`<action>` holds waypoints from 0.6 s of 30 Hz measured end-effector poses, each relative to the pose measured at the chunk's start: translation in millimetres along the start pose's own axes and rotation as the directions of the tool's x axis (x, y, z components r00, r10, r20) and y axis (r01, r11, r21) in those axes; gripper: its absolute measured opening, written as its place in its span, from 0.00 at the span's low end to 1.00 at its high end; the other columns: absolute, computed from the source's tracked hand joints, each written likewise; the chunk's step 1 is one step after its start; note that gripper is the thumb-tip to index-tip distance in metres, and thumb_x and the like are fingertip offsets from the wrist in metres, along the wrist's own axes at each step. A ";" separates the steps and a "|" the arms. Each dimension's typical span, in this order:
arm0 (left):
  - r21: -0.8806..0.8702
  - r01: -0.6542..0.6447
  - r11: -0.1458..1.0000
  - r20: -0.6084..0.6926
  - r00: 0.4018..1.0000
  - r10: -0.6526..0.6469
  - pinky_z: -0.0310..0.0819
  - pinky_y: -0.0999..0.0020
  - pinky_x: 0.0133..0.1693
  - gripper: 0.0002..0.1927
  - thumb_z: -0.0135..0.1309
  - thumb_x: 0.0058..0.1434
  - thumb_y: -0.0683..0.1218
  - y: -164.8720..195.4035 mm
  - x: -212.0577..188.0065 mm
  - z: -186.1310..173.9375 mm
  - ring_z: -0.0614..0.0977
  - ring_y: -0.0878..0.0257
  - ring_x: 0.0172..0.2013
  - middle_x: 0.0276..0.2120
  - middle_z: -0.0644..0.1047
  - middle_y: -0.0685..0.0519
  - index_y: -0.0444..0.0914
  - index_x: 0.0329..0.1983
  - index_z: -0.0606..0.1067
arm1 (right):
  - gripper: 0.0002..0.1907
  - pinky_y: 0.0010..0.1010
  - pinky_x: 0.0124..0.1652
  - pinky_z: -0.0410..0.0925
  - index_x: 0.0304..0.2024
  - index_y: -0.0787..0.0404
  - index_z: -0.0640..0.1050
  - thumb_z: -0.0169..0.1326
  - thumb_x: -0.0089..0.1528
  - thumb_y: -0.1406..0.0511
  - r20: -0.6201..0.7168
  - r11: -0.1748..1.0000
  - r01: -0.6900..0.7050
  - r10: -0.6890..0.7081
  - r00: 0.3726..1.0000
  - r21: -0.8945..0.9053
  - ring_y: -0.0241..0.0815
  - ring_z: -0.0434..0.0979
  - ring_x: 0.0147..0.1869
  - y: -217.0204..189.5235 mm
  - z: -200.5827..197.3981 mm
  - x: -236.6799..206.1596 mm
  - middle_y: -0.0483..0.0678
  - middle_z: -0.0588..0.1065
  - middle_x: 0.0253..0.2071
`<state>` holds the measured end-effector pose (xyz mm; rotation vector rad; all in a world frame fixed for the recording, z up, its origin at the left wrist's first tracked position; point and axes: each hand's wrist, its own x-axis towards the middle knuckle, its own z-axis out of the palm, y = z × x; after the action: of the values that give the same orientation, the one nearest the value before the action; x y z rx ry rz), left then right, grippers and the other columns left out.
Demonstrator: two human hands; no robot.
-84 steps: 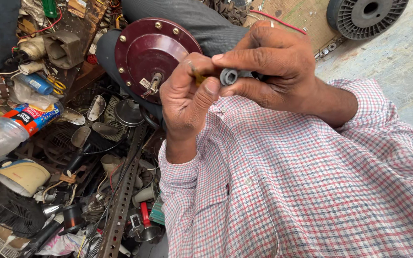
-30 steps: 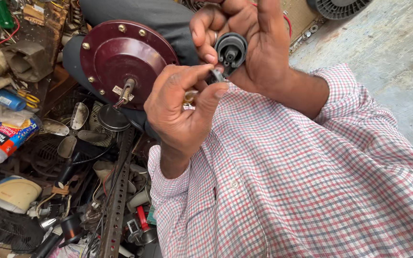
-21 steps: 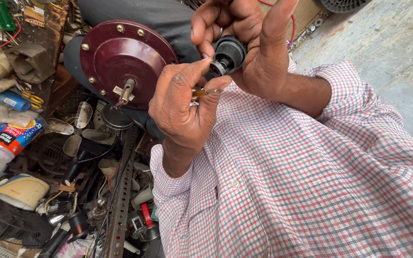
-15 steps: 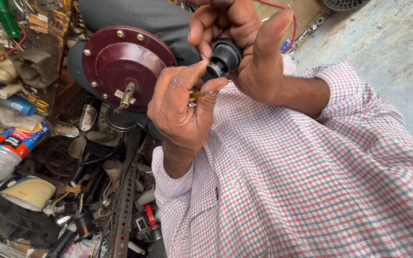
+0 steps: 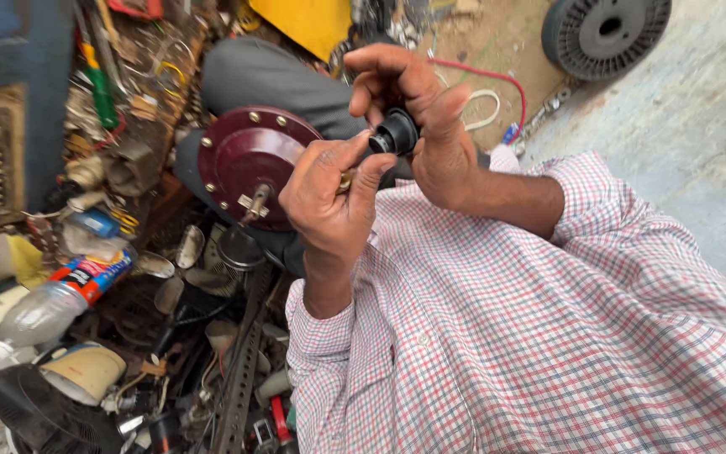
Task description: The person disassembles and reassembles a maroon circular electrical component and a white circular cover using a screwdriver. They remove and insert screws, separate the cover from the housing, and manipulate internal parts while seated on the floor.
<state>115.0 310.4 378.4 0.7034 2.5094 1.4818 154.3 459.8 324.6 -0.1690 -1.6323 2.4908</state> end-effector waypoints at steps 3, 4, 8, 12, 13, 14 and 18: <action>-0.079 0.042 0.996 0.014 0.999 -0.041 0.74 0.71 0.34 0.13 0.68 0.64 0.46 -4.7 13.0 -1.2 0.80 0.65 0.31 0.32 0.79 0.51 0.32 0.45 0.81 | 0.52 0.21 0.50 0.63 0.69 0.64 0.63 0.18 0.68 0.31 -0.023 0.998 0.014 -0.015 1.000 -0.059 0.32 0.64 0.46 -3.7 3.0 8.7 0.46 0.69 0.47; -0.077 0.044 0.996 0.026 0.999 -0.042 0.73 0.71 0.34 0.12 0.67 0.64 0.46 -6.1 18.2 -1.5 0.79 0.65 0.31 0.31 0.79 0.51 0.32 0.44 0.81 | 0.52 0.21 0.51 0.63 0.69 0.64 0.64 0.18 0.68 0.31 -0.037 0.998 0.019 -0.021 0.999 -0.066 0.32 0.64 0.45 -4.9 3.9 12.9 0.46 0.69 0.47; -0.139 0.073 0.988 0.069 0.996 -0.064 0.68 0.72 0.31 0.13 0.67 0.62 0.47 -8.5 36.1 3.1 0.75 0.68 0.28 0.27 0.76 0.53 0.32 0.42 0.82 | 0.52 0.23 0.49 0.62 0.69 0.65 0.65 0.20 0.67 0.31 -0.081 0.997 0.017 -0.023 0.996 -0.076 0.33 0.63 0.46 -11.5 -0.3 23.3 0.46 0.68 0.47; -0.161 0.024 0.987 0.089 0.996 -0.009 0.67 0.73 0.30 0.15 0.68 0.60 0.48 -10.7 41.9 10.2 0.73 0.70 0.28 0.25 0.76 0.55 0.32 0.43 0.82 | 0.52 0.22 0.48 0.63 0.68 0.65 0.65 0.19 0.67 0.31 -0.102 0.993 0.001 -0.013 0.995 -0.119 0.33 0.63 0.46 -12.4 -8.7 22.5 0.45 0.67 0.46; -0.170 0.012 0.985 0.098 0.995 0.005 0.67 0.72 0.31 0.15 0.68 0.61 0.48 -11.7 41.8 11.9 0.74 0.69 0.29 0.26 0.76 0.55 0.32 0.43 0.82 | 0.51 0.23 0.48 0.63 0.68 0.65 0.65 0.20 0.67 0.31 -0.114 0.996 0.013 -0.024 0.993 -0.090 0.33 0.63 0.46 -10.5 -10.0 21.7 0.45 0.68 0.46; -0.180 0.002 0.984 0.107 0.994 0.018 0.68 0.72 0.32 0.15 0.68 0.61 0.48 -12.6 41.4 13.5 0.74 0.69 0.30 0.26 0.76 0.54 0.32 0.43 0.82 | 0.51 0.24 0.49 0.63 0.68 0.65 0.66 0.21 0.68 0.32 -0.125 0.998 0.025 -0.032 0.992 -0.061 0.33 0.63 0.46 -8.2 -11.0 20.9 0.45 0.68 0.46; -0.237 0.051 0.970 0.150 0.989 -0.015 0.72 0.73 0.33 0.16 0.67 0.61 0.49 -16.0 40.7 18.5 0.77 0.70 0.32 0.29 0.78 0.55 0.32 0.43 0.82 | 0.51 0.23 0.45 0.63 0.67 0.65 0.67 0.21 0.68 0.32 -0.156 0.999 0.017 -0.023 0.988 -0.040 0.33 0.63 0.45 1.9 -16.1 17.4 0.45 0.69 0.46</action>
<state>80.6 337.3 359.9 0.6978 2.1760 1.6214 140.0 476.9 316.3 -0.3421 -1.6116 2.3660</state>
